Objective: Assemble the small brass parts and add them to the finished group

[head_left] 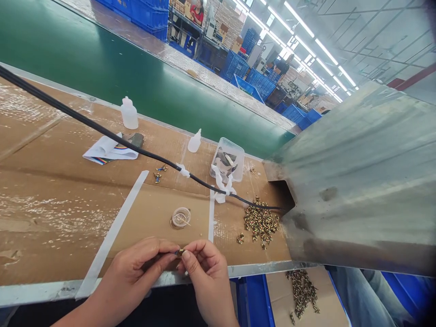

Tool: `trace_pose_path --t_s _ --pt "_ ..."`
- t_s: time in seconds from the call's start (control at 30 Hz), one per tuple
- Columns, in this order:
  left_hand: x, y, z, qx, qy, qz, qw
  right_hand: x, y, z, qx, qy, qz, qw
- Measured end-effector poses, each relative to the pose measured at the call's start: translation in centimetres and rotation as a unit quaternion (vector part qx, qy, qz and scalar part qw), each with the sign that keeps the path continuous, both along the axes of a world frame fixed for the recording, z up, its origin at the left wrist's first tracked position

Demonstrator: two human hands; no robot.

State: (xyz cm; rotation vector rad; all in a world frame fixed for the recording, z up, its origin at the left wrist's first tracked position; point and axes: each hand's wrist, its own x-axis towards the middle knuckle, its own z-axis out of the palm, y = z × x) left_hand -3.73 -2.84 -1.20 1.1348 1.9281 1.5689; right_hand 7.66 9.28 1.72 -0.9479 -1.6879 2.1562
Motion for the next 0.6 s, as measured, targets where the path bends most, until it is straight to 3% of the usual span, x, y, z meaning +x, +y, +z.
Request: trace_pose_path --t_s 0.47,0.6 --pt "-0.08 0.10 0.05 0.012 0.001 -0.025 1.000 0.24 -0.37 -0.51 0.044 0.005 -0.016 0.999" --pt "0.04 0.00 -0.04 0.006 -0.007 0.000 1.000 0.38 -0.58 -0.78 0.060 0.000 -0.012 0.998"
